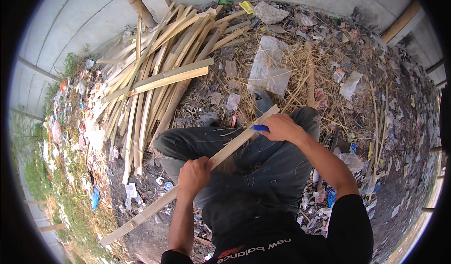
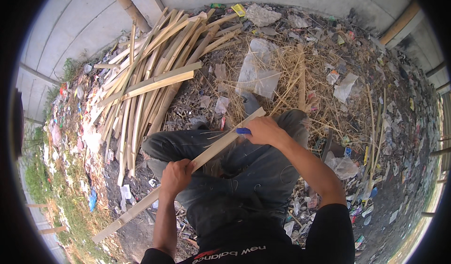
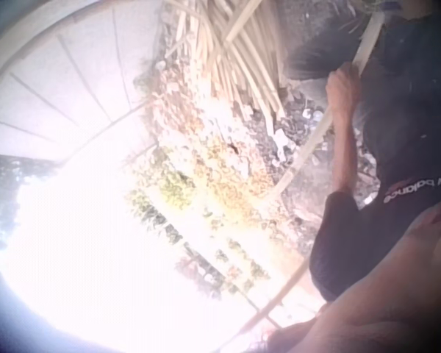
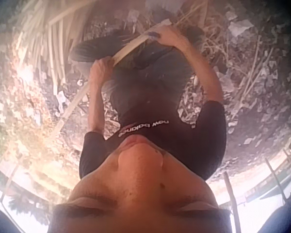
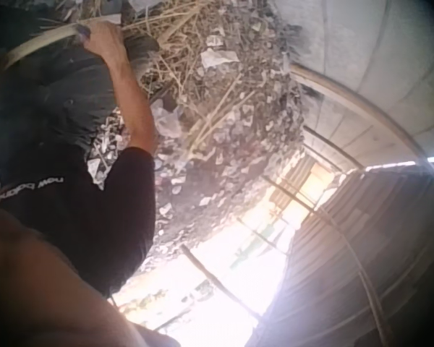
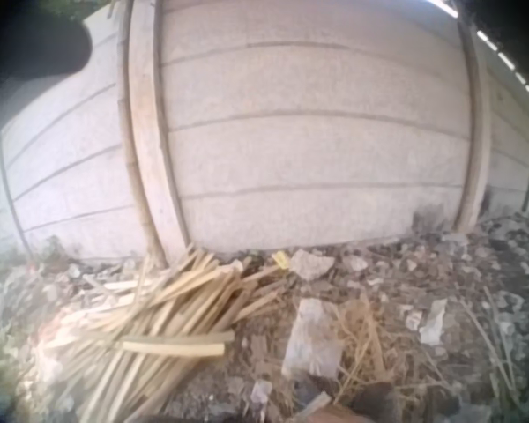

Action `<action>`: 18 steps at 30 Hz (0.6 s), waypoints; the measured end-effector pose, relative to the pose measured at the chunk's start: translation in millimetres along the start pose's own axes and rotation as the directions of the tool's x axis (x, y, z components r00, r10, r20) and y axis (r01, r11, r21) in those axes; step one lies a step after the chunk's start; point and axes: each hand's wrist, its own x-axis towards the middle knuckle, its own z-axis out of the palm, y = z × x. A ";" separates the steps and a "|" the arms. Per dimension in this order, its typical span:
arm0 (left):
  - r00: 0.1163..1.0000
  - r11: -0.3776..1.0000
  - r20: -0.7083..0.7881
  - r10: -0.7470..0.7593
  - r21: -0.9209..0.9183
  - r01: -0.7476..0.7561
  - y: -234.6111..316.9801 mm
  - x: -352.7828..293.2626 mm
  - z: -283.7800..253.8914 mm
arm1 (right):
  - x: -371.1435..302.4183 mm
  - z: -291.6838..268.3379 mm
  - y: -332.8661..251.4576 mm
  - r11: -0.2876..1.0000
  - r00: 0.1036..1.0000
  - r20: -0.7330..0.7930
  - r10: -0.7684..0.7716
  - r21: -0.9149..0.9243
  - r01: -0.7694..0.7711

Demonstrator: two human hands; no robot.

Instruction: The person sits on the ground and uses a knife to shave thin strips from a long piece of bamboo. They repeatedly scrape the knife along the bamboo to create fine shavings, occasionally adjusting their grip and the bamboo's position.

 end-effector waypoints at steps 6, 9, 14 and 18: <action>1.000 0.998 0.008 0.023 -0.059 -0.023 -3.0 3.8 -14.0 | -0.7 -2.1 15.8 0.820 0.957 0.285 0.060 0.533 -0.210; 0.999 0.996 0.025 0.047 -0.078 -0.045 -3.0 4.6 -14.6 | 0.8 0.4 32.8 0.630 0.863 0.504 0.028 0.662 -0.407; 1.000 1.000 0.003 0.003 -0.018 -0.003 -4.6 2.3 -10.5 | -27.1 3.6 -18.4 0.978 0.975 -0.220 0.019 -0.200 -0.064; 0.994 0.992 -0.059 -0.091 0.085 0.096 -15.4 5.4 -9.9 | -34.2 -8.4 -19.5 0.995 0.979 -0.181 0.097 -0.004 -0.100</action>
